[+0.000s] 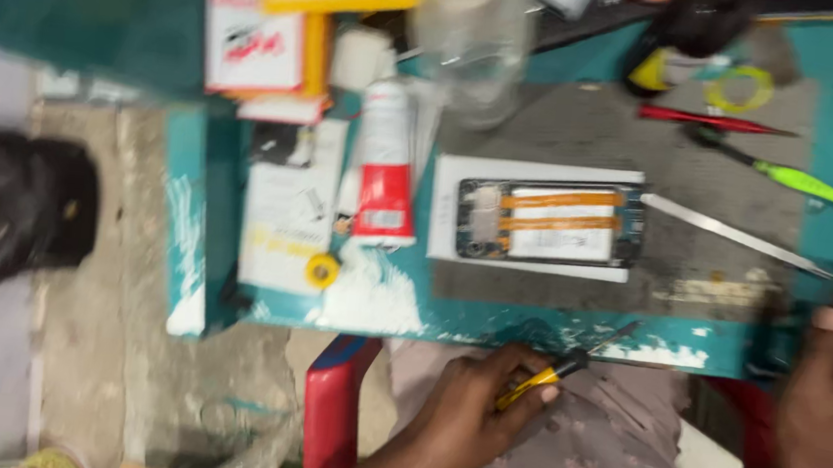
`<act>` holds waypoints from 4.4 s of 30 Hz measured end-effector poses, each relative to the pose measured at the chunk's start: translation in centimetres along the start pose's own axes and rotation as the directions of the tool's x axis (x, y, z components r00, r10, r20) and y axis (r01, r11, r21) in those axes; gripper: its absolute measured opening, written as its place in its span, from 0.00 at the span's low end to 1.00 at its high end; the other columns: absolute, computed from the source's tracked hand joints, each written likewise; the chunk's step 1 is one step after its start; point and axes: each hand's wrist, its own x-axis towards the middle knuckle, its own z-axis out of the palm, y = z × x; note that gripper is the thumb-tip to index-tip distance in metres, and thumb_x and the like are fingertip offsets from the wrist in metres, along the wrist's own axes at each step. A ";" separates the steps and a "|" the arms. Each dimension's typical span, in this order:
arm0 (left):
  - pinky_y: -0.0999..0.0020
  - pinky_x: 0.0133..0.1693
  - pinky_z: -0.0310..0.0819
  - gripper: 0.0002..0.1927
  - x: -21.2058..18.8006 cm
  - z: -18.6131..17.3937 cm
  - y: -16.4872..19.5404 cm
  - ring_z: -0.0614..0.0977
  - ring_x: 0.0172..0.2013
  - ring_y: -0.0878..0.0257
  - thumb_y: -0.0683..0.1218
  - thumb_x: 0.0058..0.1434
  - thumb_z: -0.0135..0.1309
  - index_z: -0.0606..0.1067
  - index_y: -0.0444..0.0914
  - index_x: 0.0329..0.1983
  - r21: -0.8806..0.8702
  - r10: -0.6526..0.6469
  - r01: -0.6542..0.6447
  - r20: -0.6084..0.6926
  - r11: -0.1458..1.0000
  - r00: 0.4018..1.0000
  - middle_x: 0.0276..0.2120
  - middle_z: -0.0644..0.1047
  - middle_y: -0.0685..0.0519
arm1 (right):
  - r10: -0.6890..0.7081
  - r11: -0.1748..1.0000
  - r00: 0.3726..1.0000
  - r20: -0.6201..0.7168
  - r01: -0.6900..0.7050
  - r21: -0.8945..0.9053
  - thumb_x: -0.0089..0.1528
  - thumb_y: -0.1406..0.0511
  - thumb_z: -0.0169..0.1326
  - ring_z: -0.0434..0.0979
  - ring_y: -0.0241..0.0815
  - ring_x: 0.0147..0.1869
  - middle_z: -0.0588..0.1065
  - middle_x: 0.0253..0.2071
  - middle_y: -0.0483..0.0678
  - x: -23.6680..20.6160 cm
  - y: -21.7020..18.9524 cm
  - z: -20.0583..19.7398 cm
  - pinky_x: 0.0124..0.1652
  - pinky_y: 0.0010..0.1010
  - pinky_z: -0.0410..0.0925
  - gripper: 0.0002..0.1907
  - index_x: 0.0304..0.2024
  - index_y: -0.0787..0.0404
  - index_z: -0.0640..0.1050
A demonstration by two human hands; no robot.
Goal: The person repairs a disassembled smartphone on a workbench, holding the phone steady with one hand while using a screwdriver and a soldering iron on its internal components. They reposition the phone, work on a small attached part, and continue soldering near the battery area.
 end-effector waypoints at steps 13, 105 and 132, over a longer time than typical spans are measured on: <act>0.72 0.27 0.74 0.12 0.8 1.7 0.3 0.83 0.27 0.68 0.45 0.68 0.55 0.75 0.33 0.49 -0.044 -0.222 0.227 0.102 0.973 0.970 0.31 0.86 0.50 | -0.175 0.984 0.962 0.210 0.170 0.044 0.58 0.73 0.64 0.76 0.46 0.44 0.80 0.41 0.47 3.0 -12.0 -0.3 0.44 0.36 0.68 0.11 0.43 0.61 0.83; 0.51 0.42 0.76 0.35 5.6 -18.5 2.1 0.84 0.41 0.42 0.41 0.49 0.72 0.68 0.35 0.58 0.670 0.365 0.288 -0.656 0.684 0.661 0.46 0.82 0.41 | -0.113 0.859 0.968 -0.223 0.208 0.469 0.79 0.47 0.33 0.75 0.49 0.57 0.69 0.64 0.62 0.0 0.9 3.6 0.48 0.34 0.76 0.31 0.67 0.66 0.65; 0.48 0.44 0.73 0.31 6.6 -12.3 2.8 0.79 0.42 0.39 0.51 0.47 0.74 0.76 0.28 0.48 0.598 0.222 0.307 -0.648 0.740 0.728 0.41 0.77 0.37 | -0.028 0.870 0.977 -0.213 0.129 0.476 0.81 0.47 0.30 0.74 0.49 0.52 0.70 0.59 0.64 0.3 0.7 3.5 0.45 0.33 0.76 0.30 0.68 0.67 0.62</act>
